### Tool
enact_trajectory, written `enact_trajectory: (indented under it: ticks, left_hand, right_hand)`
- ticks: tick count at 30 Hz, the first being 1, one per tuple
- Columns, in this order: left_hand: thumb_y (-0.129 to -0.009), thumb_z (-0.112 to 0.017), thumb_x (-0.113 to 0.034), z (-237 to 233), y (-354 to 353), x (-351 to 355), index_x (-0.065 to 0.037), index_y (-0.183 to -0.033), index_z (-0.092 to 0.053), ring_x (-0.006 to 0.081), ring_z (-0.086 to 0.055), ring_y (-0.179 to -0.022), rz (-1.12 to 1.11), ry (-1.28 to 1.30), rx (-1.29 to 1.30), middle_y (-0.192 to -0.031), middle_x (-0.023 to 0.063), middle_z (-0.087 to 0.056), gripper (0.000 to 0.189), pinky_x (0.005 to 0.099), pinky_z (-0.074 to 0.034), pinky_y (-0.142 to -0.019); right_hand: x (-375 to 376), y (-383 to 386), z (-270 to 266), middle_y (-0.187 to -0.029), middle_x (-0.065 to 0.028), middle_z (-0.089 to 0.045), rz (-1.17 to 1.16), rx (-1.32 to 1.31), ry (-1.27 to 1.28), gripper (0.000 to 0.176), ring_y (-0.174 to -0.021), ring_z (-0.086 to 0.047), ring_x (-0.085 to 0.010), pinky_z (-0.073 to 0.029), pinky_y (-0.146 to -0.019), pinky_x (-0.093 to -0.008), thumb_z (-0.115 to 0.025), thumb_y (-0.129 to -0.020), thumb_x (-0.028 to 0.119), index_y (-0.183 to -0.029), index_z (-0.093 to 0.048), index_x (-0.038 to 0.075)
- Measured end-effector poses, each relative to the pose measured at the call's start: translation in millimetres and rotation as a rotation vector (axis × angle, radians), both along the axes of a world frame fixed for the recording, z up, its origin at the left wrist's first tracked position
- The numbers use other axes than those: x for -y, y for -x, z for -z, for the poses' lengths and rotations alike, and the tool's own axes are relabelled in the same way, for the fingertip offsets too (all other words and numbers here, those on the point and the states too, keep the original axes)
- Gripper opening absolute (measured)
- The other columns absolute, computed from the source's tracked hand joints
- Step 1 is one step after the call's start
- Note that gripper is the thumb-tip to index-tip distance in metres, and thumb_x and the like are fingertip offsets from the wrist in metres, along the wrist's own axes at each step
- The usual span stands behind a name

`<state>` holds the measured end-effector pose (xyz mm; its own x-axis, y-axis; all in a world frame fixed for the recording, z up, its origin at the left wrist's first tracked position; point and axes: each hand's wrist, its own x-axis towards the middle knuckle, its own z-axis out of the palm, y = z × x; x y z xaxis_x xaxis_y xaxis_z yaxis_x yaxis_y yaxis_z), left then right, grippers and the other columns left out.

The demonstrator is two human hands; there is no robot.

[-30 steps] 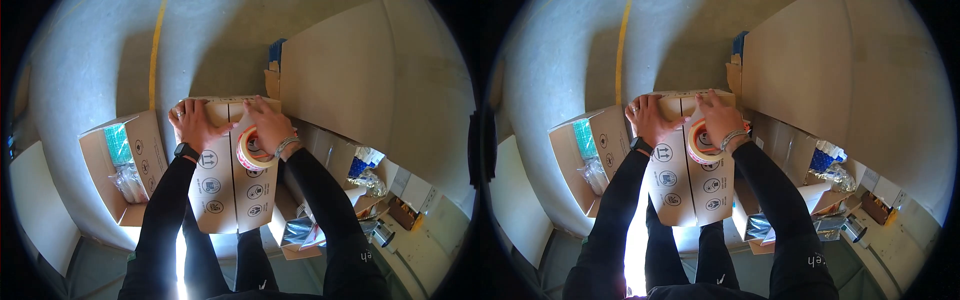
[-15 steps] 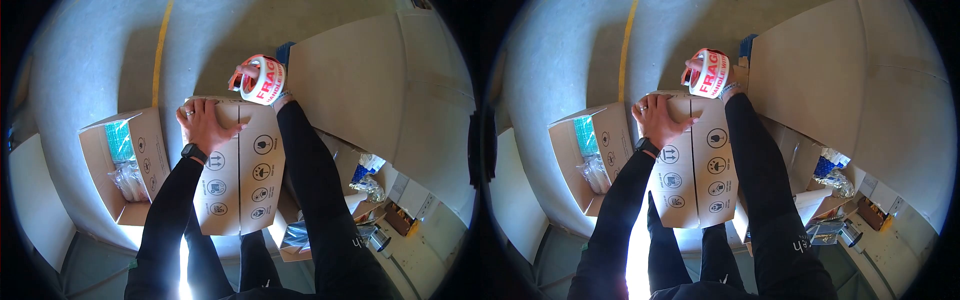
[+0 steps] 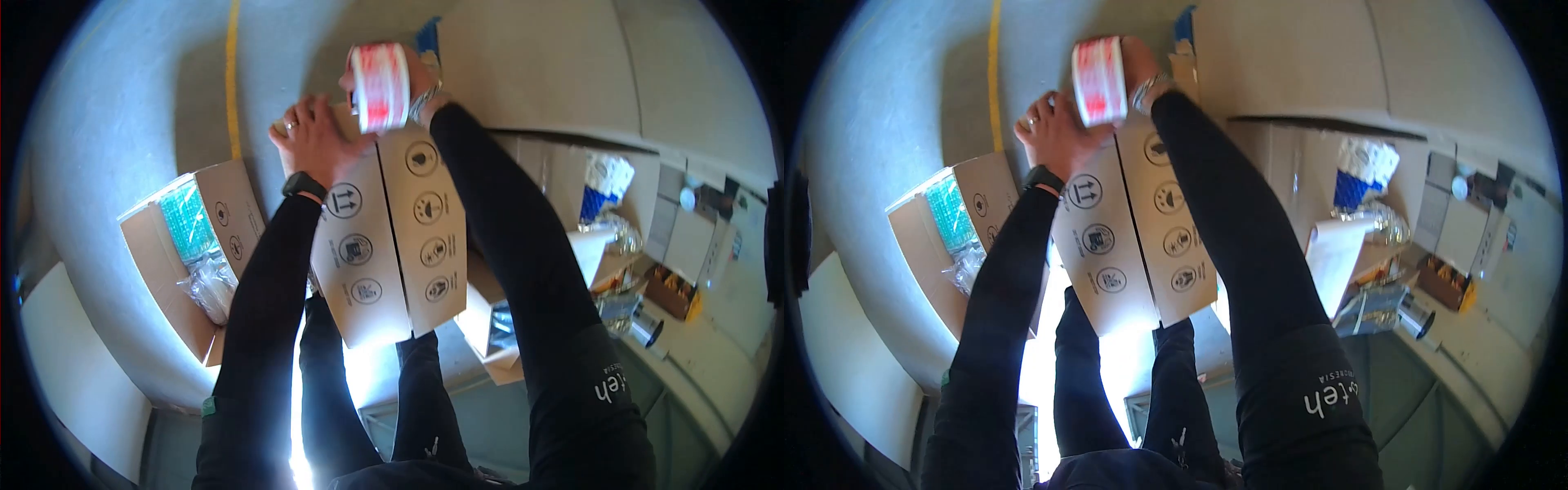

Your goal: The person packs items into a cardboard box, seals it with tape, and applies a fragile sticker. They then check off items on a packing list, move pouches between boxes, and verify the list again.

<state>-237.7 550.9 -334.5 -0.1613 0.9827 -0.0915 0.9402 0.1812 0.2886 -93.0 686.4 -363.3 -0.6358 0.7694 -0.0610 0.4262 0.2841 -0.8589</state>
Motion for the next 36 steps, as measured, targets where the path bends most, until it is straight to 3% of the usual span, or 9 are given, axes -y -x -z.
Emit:
enact_trajectory:
  ticks: [11,13,15,17,19,20,21,26,36]
  left_hand:
    - [-0.1,-0.041,-0.042,29,20,125,-0.016,-0.151,-0.038,0.0365,-0.021,-0.149,0.26,-0.117,0.015,-0.159,0.0108,-0.031,0.058,0.0681,-0.005,-0.114]
    - [-0.099,-0.044,-0.046,18,0,129,-0.01,-0.15,-0.038,0.0364,-0.025,-0.147,0.174,-0.23,0.072,-0.156,0.0147,-0.035,0.062,0.0678,-0.008,-0.114]
    - [-0.099,-0.044,-0.047,13,-50,148,-0.011,-0.15,-0.038,0.0353,-0.026,-0.147,0.385,-0.158,0.131,-0.157,0.0157,-0.033,0.062,0.0647,-0.011,-0.115]
    - [-0.099,-0.044,-0.048,14,-70,167,-0.011,-0.15,-0.037,0.0341,-0.026,-0.147,0.593,-0.065,0.175,-0.158,0.0167,-0.03,0.063,0.0615,-0.014,-0.116]
    - [-0.099,-0.045,-0.047,25,-88,174,-0.01,-0.151,-0.035,0.0365,-0.026,-0.147,0.679,-0.153,-0.114,-0.157,0.0185,-0.031,0.065,0.0568,-0.018,-0.117]
    - [-0.099,-0.045,-0.047,30,-92,178,-0.01,-0.151,-0.035,0.0365,-0.026,-0.147,0.701,-0.135,-0.116,-0.157,0.0185,-0.031,0.065,0.0568,-0.018,-0.117]
    - [-0.099,-0.045,-0.048,30,-89,182,-0.01,-0.152,-0.034,0.0372,-0.026,-0.146,0.701,-0.165,-0.119,-0.157,0.0185,-0.031,0.066,0.0571,-0.019,-0.117]
    - [-0.099,-0.044,-0.049,34,-89,174,-0.01,-0.153,-0.032,0.0381,-0.027,-0.146,0.726,-0.275,-0.155,-0.157,0.0202,-0.03,0.068,0.0587,-0.019,-0.116]
    - [-0.097,-0.046,-0.049,28,-84,171,-0.012,-0.153,-0.033,0.0369,-0.026,-0.146,0.707,-0.218,-0.073,-0.157,0.0199,-0.03,0.068,0.0581,-0.015,-0.118]
  right_hand:
    - [203,-31,-20,-0.099,-0.0116,-0.068,0.335,-0.314,-0.27,0.017,-0.094,-0.066,-0.0297,-0.052,-0.084,-0.0349,-0.058,-0.086,0.01,-0.102,-0.063,0.004]
    - [295,-57,-19,-0.105,-0.0122,-0.067,0.389,-0.402,0.396,0.026,-0.1,-0.064,-0.0315,-0.051,-0.087,-0.0365,-0.059,-0.086,0.011,-0.111,-0.063,0.006]
    - [391,-84,-31,-0.117,-0.0136,-0.064,0.315,-0.047,-0.001,0.033,-0.109,-0.062,-0.0318,-0.05,-0.091,-0.0373,-0.06,-0.086,0.01,-0.119,-0.061,0.006]
    - [481,-101,-37,-0.13,-0.0141,-0.058,0.51,-0.358,1.011,0.036,-0.119,-0.058,-0.0315,-0.049,-0.098,-0.0384,-0.061,-0.086,0.011,-0.122,-0.06,0.007]
    - [556,-119,-41,-0.121,-0.0102,-0.065,0.367,-0.076,0.224,0.033,-0.12,-0.06,-0.0304,-0.045,-0.107,-0.0434,-0.071,-0.081,0.01,-0.113,-0.062,0.008]
    - [599,-124,-23,-0.113,-0.0092,-0.068,0.582,-0.437,0.846,0.033,-0.119,-0.061,-0.0298,-0.044,-0.107,-0.0455,-0.074,-0.079,0.008,-0.111,-0.063,0.008]
    - [625,-129,-11,-0.115,-0.0091,-0.067,0.471,-0.305,0.537,0.03,-0.119,-0.06,-0.0294,-0.045,-0.107,-0.0445,-0.073,-0.081,0.011,-0.109,-0.062,0.009]
    - [568,-126,58,-0.112,-0.013,-0.063,0.278,-0.094,0.033,0.019,-0.11,-0.059,-0.0315,-0.047,-0.096,-0.0371,-0.058,-0.089,0.016,-0.104,-0.058,0.005]
    - [564,-120,24,-0.104,-0.0145,-0.066,0.276,0.106,0.169,0.02,-0.104,-0.062,-0.0323,-0.05,-0.092,-0.0395,-0.06,-0.083,0.01,-0.101,-0.062,0.004]
